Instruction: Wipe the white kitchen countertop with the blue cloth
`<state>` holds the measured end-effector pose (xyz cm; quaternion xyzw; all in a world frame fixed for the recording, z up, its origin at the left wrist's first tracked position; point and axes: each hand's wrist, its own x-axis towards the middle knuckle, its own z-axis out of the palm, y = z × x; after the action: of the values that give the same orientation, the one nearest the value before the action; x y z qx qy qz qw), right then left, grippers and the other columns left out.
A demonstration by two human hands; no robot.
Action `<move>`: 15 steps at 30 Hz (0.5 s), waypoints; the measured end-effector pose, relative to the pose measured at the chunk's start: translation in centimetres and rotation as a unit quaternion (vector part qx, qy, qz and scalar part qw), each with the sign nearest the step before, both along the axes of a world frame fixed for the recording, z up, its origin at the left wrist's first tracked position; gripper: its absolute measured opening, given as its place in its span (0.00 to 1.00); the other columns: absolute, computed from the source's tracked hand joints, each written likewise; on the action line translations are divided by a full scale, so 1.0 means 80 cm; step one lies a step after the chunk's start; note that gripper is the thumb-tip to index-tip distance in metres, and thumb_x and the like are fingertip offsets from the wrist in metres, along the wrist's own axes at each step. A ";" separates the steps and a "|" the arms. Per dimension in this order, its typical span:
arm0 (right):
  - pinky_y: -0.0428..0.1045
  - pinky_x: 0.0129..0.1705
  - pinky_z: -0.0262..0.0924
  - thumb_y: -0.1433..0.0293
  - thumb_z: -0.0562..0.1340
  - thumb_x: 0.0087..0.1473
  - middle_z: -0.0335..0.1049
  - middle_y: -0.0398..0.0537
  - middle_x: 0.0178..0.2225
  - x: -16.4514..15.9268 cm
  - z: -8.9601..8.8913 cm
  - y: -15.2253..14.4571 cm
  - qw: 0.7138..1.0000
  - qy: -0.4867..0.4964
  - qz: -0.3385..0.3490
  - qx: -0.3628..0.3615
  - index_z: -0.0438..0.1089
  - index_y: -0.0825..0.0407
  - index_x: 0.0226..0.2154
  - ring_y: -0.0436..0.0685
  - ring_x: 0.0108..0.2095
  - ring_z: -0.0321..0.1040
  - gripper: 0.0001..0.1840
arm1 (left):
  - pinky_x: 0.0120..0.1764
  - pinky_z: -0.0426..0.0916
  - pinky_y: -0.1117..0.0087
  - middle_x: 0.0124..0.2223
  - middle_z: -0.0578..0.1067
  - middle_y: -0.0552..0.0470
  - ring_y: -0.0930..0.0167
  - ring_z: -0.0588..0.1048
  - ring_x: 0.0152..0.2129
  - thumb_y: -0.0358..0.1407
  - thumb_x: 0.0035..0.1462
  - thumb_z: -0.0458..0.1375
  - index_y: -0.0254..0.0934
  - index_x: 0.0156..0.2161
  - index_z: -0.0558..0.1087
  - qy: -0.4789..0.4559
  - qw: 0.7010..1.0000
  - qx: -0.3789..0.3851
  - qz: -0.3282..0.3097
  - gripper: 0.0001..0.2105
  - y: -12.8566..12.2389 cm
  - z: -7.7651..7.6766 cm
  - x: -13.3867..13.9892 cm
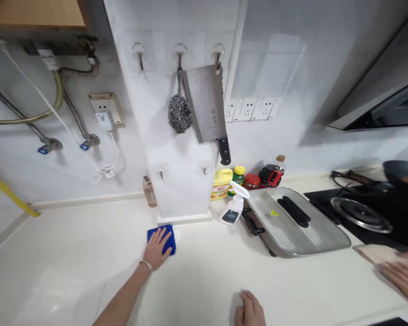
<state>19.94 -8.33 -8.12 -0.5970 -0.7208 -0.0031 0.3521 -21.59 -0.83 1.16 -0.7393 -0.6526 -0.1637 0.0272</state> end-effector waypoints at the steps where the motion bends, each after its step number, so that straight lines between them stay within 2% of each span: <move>1: 0.59 0.49 0.66 0.63 0.50 0.59 0.67 0.56 0.47 -0.004 0.007 -0.002 1.000 0.009 -0.005 -0.012 0.64 0.51 0.45 0.63 0.48 0.66 0.15 | 0.63 0.53 0.50 0.68 0.58 0.47 0.59 0.54 0.65 0.47 0.61 0.48 0.47 0.65 0.54 -0.001 1.000 0.000 0.016 0.28 -0.010 0.001 -0.019; 5: 0.61 0.52 0.62 0.64 0.49 0.59 0.65 0.56 0.48 -0.019 0.035 -0.009 0.999 0.038 -0.012 -0.033 0.63 0.52 0.46 0.63 0.50 0.62 0.15 | 0.63 0.52 0.48 0.67 0.58 0.43 0.57 0.53 0.65 0.47 0.61 0.47 0.42 0.64 0.56 -0.009 0.995 0.004 0.100 0.28 -0.048 0.003 -0.079; 8: 0.61 0.52 0.62 0.66 0.49 0.59 0.64 0.56 0.48 -0.023 0.048 -0.009 0.998 0.051 -0.010 -0.034 0.63 0.52 0.45 0.62 0.49 0.61 0.14 | 0.63 0.52 0.45 0.67 0.57 0.40 0.55 0.52 0.65 0.46 0.61 0.45 0.39 0.64 0.56 -0.009 0.989 0.007 0.149 0.28 -0.074 0.002 -0.095; 12: 0.59 0.53 0.61 0.67 0.50 0.59 0.64 0.54 0.49 -0.024 0.051 -0.009 0.996 0.067 -0.015 -0.050 0.63 0.51 0.47 0.60 0.50 0.60 0.14 | 0.63 0.50 0.45 0.68 0.56 0.39 0.54 0.50 0.66 0.46 0.62 0.44 0.37 0.65 0.55 0.000 0.977 0.017 0.214 0.29 -0.109 -0.004 -0.073; 15: 0.58 0.53 0.61 0.67 0.50 0.59 0.64 0.54 0.50 -0.023 0.050 -0.010 0.995 0.079 -0.020 -0.061 0.63 0.50 0.47 0.60 0.51 0.60 0.15 | 0.64 0.49 0.46 0.68 0.55 0.39 0.55 0.48 0.66 0.45 0.62 0.44 0.37 0.65 0.53 0.011 0.977 0.024 0.211 0.29 -0.139 -0.012 -0.034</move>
<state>18.07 -9.10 -4.09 -0.6302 -0.6774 0.0807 0.3707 -24.31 -11.94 0.24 -0.5862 -0.7892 -0.1615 0.0858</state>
